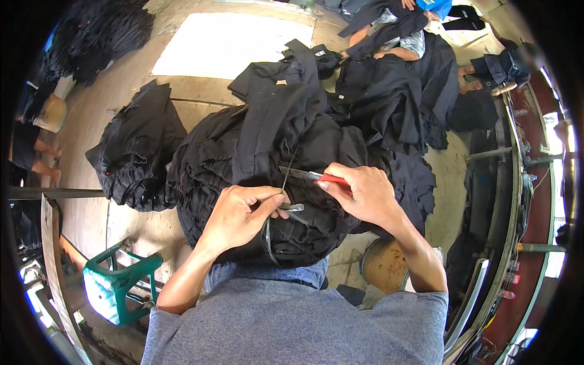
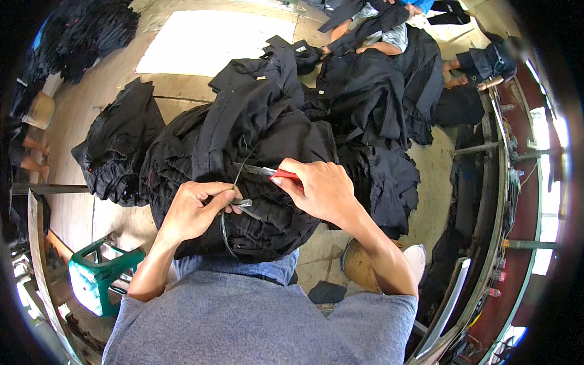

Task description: The person uses red-handled scissors to trim loose threads and excess fabric from black garments. They repeatedly pick up items, cut specific areas, and place the garments back on the pile.

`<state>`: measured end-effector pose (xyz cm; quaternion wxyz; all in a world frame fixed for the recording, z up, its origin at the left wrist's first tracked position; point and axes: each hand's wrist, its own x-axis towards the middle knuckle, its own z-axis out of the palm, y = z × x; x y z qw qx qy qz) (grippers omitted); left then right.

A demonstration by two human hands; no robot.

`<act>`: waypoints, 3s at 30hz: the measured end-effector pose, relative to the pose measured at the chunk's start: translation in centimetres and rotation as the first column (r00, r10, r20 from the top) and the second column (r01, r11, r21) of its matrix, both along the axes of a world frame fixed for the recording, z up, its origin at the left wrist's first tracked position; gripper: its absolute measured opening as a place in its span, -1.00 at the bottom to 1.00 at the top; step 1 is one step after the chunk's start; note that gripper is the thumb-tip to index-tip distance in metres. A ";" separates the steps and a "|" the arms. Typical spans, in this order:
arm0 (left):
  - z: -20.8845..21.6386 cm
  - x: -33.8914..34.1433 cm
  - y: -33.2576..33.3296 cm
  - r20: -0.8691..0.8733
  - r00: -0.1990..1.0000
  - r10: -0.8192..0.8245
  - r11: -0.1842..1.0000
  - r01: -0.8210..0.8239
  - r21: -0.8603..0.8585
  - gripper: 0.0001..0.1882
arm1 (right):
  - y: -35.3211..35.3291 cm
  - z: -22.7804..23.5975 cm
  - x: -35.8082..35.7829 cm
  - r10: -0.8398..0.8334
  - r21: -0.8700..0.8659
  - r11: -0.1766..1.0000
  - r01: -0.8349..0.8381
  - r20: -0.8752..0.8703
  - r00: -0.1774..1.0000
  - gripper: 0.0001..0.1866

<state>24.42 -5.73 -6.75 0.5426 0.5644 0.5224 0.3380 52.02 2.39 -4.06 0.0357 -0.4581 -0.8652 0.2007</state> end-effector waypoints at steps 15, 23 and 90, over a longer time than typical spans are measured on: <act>2.5 -16.1 1.6 -0.109 0.977 -0.184 0.877 0.214 0.430 -0.35 | -16.3 4.2 22.8 -0.779 -0.210 0.228 0.951 -0.626 0.049 -0.61; 4.5 -13.2 8.6 -0.250 0.955 -0.158 0.770 0.278 0.575 -0.74 | -33.3 7.7 35.6 -0.731 0.307 -0.428 0.850 -0.671 -0.126 -0.49; 3.7 -12.4 18.3 -0.390 0.915 -0.105 0.947 0.211 0.241 -0.56 | 29.4 4.6 15.3 -0.477 0.551 0.646 0.528 -0.249 0.843 -0.50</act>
